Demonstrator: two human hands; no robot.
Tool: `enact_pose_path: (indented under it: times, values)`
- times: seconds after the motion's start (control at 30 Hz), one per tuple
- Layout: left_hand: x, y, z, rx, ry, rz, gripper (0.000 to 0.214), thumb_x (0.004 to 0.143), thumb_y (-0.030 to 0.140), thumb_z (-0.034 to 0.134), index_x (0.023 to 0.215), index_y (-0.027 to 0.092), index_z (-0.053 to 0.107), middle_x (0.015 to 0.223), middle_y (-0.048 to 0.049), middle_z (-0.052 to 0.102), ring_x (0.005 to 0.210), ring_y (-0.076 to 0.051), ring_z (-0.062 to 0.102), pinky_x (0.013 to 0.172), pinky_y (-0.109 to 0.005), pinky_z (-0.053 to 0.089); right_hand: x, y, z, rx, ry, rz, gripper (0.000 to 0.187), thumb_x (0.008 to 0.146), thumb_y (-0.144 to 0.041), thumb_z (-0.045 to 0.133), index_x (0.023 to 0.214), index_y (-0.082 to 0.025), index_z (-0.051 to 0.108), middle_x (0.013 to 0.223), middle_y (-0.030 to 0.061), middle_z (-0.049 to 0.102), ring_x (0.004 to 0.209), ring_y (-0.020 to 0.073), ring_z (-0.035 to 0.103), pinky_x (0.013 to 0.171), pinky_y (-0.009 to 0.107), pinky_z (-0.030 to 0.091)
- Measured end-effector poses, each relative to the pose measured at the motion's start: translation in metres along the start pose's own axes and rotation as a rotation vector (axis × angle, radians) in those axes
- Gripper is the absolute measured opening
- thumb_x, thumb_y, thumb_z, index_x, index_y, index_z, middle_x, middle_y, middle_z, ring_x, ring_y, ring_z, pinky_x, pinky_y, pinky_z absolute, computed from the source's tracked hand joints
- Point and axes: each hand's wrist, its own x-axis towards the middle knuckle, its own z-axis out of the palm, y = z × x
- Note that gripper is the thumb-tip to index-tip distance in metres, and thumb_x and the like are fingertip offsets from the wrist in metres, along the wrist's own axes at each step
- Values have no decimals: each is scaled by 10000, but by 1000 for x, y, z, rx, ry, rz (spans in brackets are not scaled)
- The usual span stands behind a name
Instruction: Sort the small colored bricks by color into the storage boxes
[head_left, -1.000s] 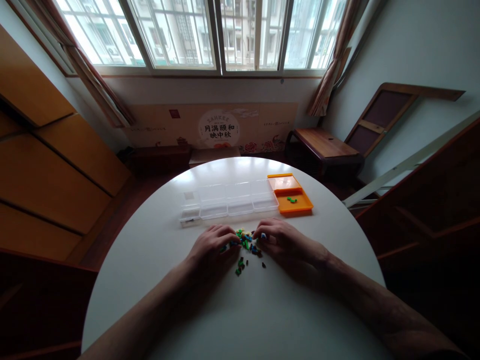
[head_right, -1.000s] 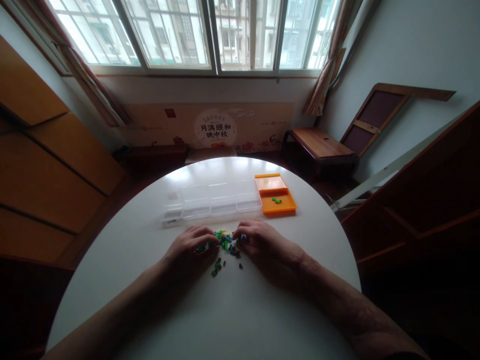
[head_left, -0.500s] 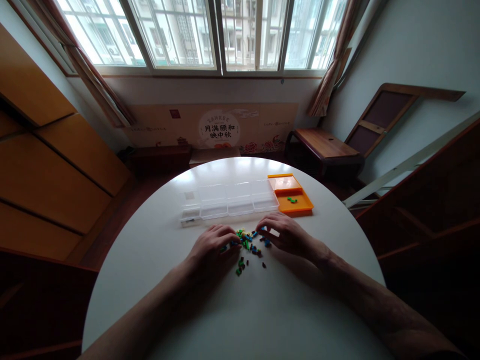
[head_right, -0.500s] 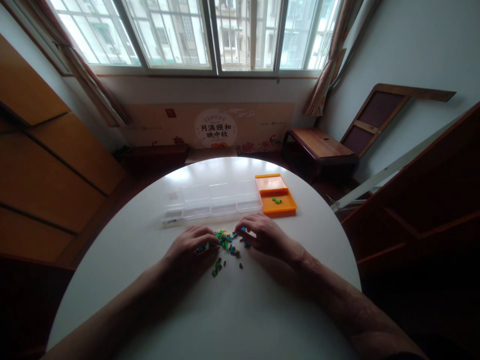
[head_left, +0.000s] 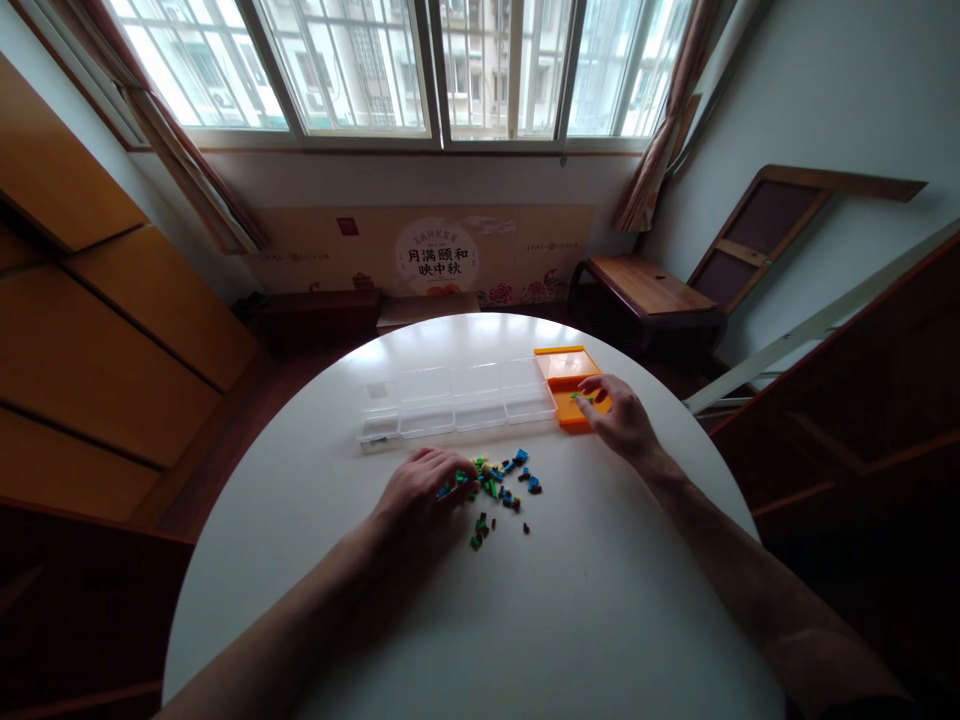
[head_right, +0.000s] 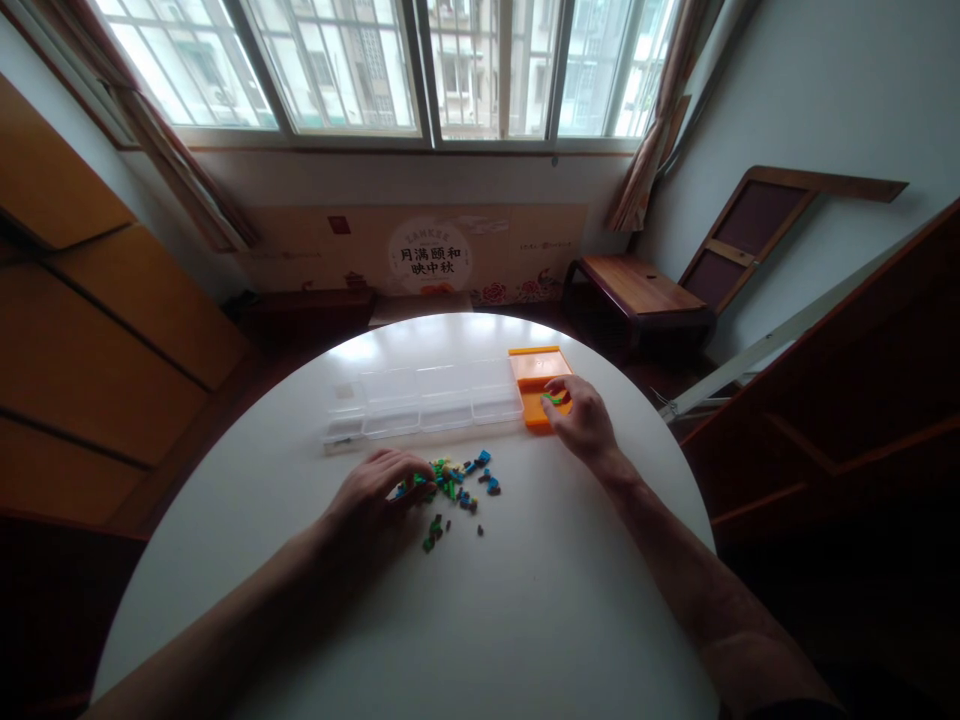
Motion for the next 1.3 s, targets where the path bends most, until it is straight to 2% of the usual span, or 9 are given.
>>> enact_pose_path:
  times: [0.17, 0.33, 0.43, 0.57, 0.67, 0.83, 1.07, 1.3]
  values:
    - [1, 0, -1, 5, 13, 24, 78, 1095, 278, 656, 1072, 215, 698, 1009, -40, 823, 878, -178, 758, 909, -324, 535, -11, -34, 5, 46, -21, -162, 99, 1029, -286, 652, 961, -228, 693, 947, 68, 723, 852, 251, 631, 857, 430, 544]
    - [2, 4, -4, -16, 40, -5, 108, 1082, 322, 697, 1079, 216, 719, 998, -37, 825, 894, -188, 764, 904, -331, 540, -29, -71, 16, 143, -190, -404, 66, 1038, -210, 660, 992, -237, 700, 958, 58, 733, 916, 243, 652, 884, 410, 532]
    - [2, 7, -3, -48, 72, -43, 138, 1059, 357, 745, 1076, 221, 740, 959, -26, 826, 859, -181, 761, 898, -331, 543, -38, -82, 23, 177, -320, -551, 49, 1033, -206, 686, 1053, -244, 709, 1012, 60, 769, 941, 238, 668, 887, 398, 535]
    - [5, 13, -1, -112, 89, -50, 134, 1058, 361, 751, 1053, 228, 761, 926, -21, 834, 804, -169, 759, 867, -321, 550, -43, -86, 31, 182, -423, -659, 105, 1051, -300, 718, 1146, -255, 715, 1038, 56, 792, 941, 225, 700, 896, 392, 534]
    - [7, 18, 1, -138, 93, -51, 168, 1074, 370, 726, 1001, 223, 764, 883, -21, 829, 767, -163, 750, 831, -315, 548, -45, -86, 35, 171, -446, -710, 140, 1060, -349, 720, 1169, -260, 714, 1077, 58, 802, 963, 221, 722, 926, 391, 541]
    - [9, 22, 4, -151, 108, -52, 189, 1057, 384, 750, 955, 227, 777, 787, 4, 797, 681, -145, 704, 800, -314, 535, -46, -87, 38, 137, -423, -776, 82, 1080, -318, 695, 1134, -262, 719, 1077, 46, 812, 943, 204, 734, 932, 382, 550]
    - [11, 21, 6, -191, 90, 20, 114, 1039, 346, 784, 1060, 237, 808, 920, -15, 859, 767, -156, 789, 826, -325, 546, -45, -89, 37, 127, -413, -798, 59, 1083, -286, 671, 1096, -260, 723, 1029, 38, 815, 903, 193, 741, 949, 382, 557]
    - [12, 23, 3, -197, 62, 5, 107, 1047, 334, 766, 1032, 237, 810, 898, -14, 851, 761, -155, 790, 839, -324, 556, -47, -86, 39, 150, -426, -781, 49, 1039, -270, 698, 1085, -269, 715, 1021, 36, 808, 903, 197, 744, 984, 397, 564]
